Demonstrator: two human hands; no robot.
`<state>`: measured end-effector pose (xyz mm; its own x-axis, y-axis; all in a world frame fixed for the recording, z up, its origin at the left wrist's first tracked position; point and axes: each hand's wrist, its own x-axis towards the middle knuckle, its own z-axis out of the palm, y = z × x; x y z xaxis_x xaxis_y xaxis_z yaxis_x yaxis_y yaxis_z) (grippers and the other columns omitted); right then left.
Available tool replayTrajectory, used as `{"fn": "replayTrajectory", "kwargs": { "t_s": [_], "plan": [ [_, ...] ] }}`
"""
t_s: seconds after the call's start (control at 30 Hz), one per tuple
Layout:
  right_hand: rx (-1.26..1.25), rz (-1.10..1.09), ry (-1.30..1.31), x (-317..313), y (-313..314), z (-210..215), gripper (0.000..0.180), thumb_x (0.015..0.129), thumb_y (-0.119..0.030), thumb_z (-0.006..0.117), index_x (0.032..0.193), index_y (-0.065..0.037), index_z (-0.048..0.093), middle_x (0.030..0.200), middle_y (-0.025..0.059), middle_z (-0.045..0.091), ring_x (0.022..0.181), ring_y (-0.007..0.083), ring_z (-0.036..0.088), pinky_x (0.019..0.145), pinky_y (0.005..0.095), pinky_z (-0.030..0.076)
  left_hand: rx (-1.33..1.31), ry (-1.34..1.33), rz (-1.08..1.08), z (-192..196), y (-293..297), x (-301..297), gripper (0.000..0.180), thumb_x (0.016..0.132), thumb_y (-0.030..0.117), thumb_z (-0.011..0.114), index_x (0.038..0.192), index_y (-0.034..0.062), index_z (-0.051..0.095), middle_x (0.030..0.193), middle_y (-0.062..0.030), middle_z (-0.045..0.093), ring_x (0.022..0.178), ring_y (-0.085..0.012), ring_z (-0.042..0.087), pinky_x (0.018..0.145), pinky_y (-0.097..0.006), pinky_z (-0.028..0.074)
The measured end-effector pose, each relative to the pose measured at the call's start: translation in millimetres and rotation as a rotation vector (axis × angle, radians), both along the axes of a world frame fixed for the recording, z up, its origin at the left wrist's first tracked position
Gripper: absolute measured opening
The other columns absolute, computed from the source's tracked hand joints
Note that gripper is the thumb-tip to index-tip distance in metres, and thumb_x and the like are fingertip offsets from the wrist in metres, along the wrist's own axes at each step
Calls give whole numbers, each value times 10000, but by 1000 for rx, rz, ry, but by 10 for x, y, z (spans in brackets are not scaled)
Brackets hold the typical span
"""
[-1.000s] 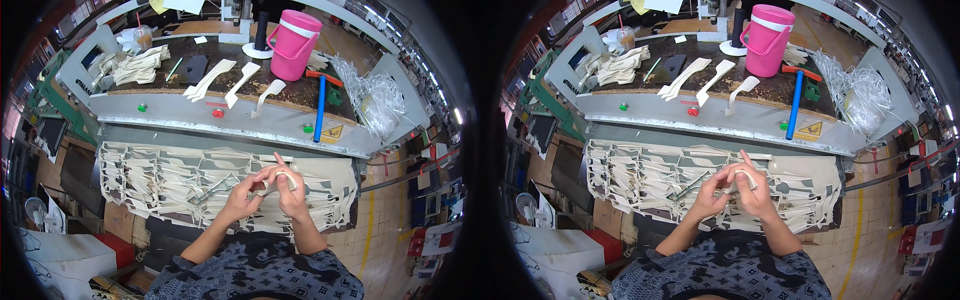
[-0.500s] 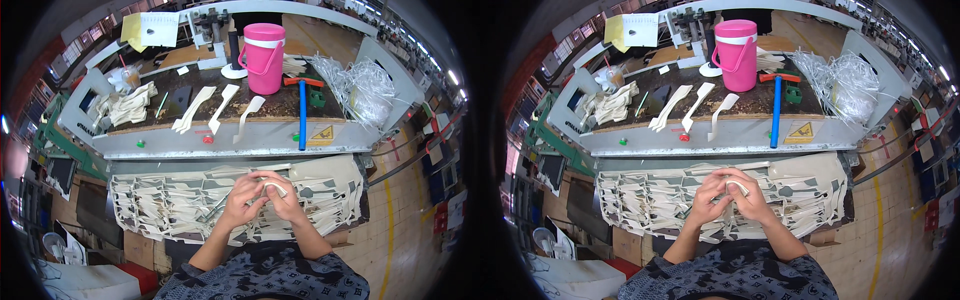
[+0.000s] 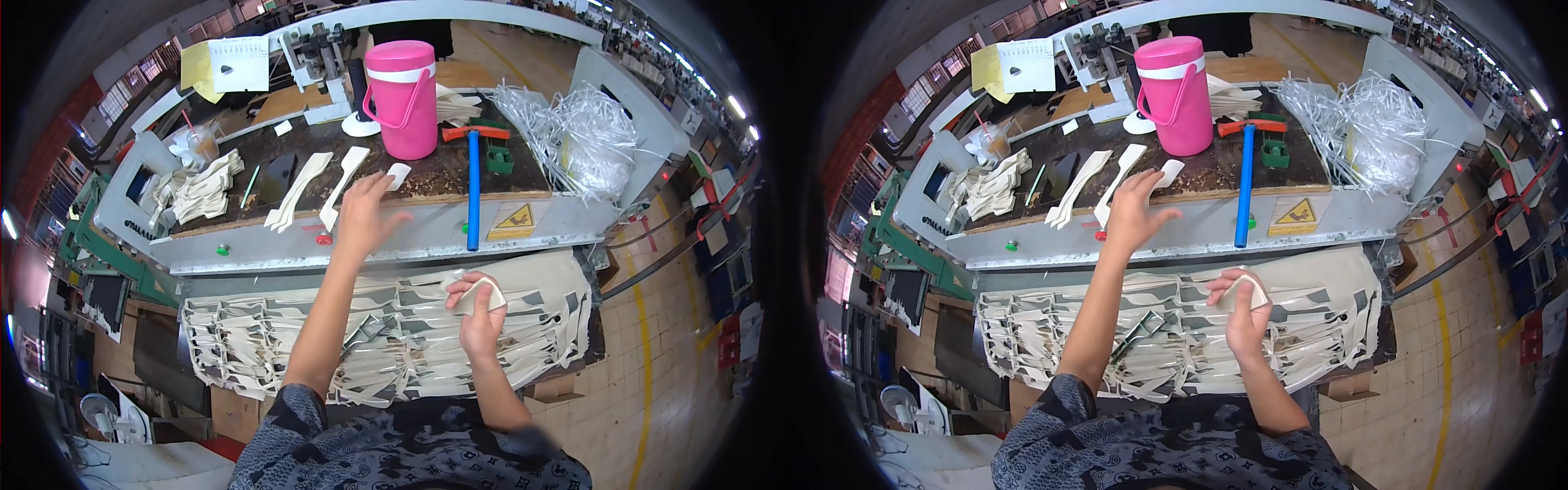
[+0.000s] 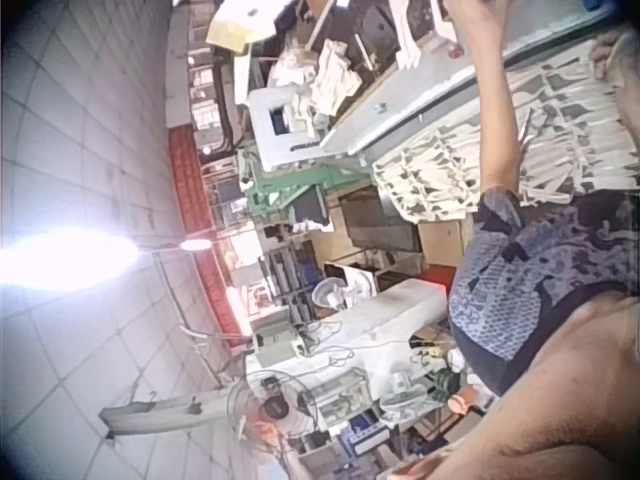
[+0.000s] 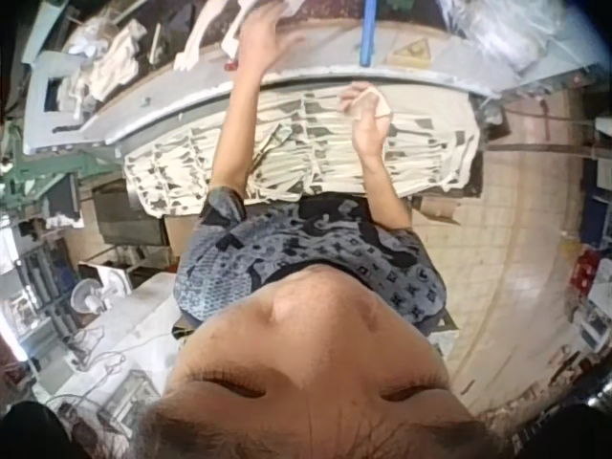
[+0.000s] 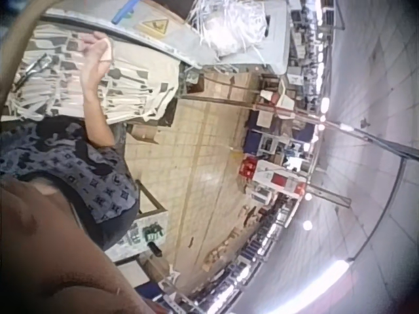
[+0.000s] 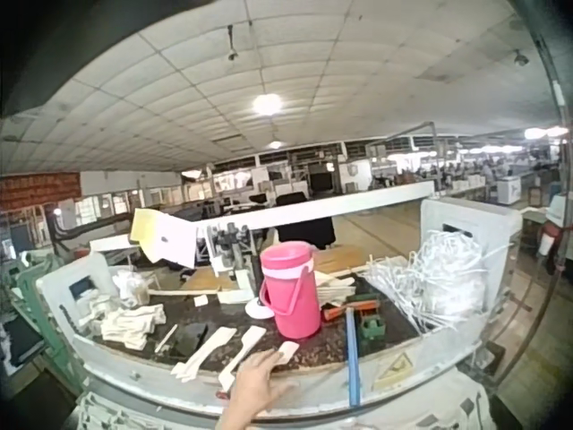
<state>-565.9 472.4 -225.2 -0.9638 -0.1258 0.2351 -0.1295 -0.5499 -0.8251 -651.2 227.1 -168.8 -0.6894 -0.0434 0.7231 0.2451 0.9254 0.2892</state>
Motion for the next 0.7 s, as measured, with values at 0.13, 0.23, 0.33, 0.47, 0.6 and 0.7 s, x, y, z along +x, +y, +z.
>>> {"fn": "replayTrajectory", "kwargs": {
  "t_s": [0.13, 0.23, 0.33, 0.47, 0.6, 0.7],
  "plan": [
    [14, 27, -18, 63, 136, -230, 452, 1156, -408, 451, 1211, 21, 585, 889, 139, 691, 775, 180, 629, 753, 327, 517, 20, -135, -96, -162, -154, -107, 221, 817, 54, 845, 1021, -4, 784, 1100, -158, 780, 1001, -310, 754, 878, -419, 587],
    [-8, 46, -134, 180, 314, -398, 510, 1160, -448, 408, 1266, 22, 575, 891, 133, 702, 808, 188, 645, 789, 343, 526, 304, -48, -100, -282, 90, 154, 182, 876, -44, 774, 1057, -30, 770, 1027, -140, 796, 929, -245, 776, 823, -357, 604],
    [-326, 175, -244, 184, 382, -457, 622, 1147, -552, 319, 1412, -16, 492, 932, 134, 708, 882, 232, 667, 849, 374, 528, 963, -73, -311, -356, 596, 655, 167, 957, -55, 717, 1119, -85, 739, 975, -106, 783, 912, -169, 746, 827, -283, 595],
    [-203, 26, -271, 187, 278, -289, 662, 1133, -594, 295, 1452, -37, 461, 1031, 139, 695, 933, 236, 671, 892, 379, 543, 1004, -262, -528, -382, 1071, 1383, 118, 931, 12, 787, 1045, -16, 783, 1012, -74, 785, 934, -135, 713, 868, -289, 550],
    [-138, 80, -201, 222, 168, -215, 700, 1121, -626, 264, 1472, -45, 435, 1088, 137, 667, 962, 240, 657, 910, 388, 548, 1381, -485, -418, -504, 1351, 1772, 82, 962, 30, 779, 996, -11, 717, 971, -98, 777, 918, -129, 716, 830, -276, 547],
    [-144, 119, -169, 284, 31, -270, 729, 1110, -653, 247, 1456, -39, 432, 1089, 149, 670, 981, 240, 655, 902, 381, 547, 1643, -435, -420, -807, 1439, 1805, 125, 987, 25, 757, 945, 5, 640, 947, -128, 765, 869, -135, 733, 782, -261, 562]
  ]
}}
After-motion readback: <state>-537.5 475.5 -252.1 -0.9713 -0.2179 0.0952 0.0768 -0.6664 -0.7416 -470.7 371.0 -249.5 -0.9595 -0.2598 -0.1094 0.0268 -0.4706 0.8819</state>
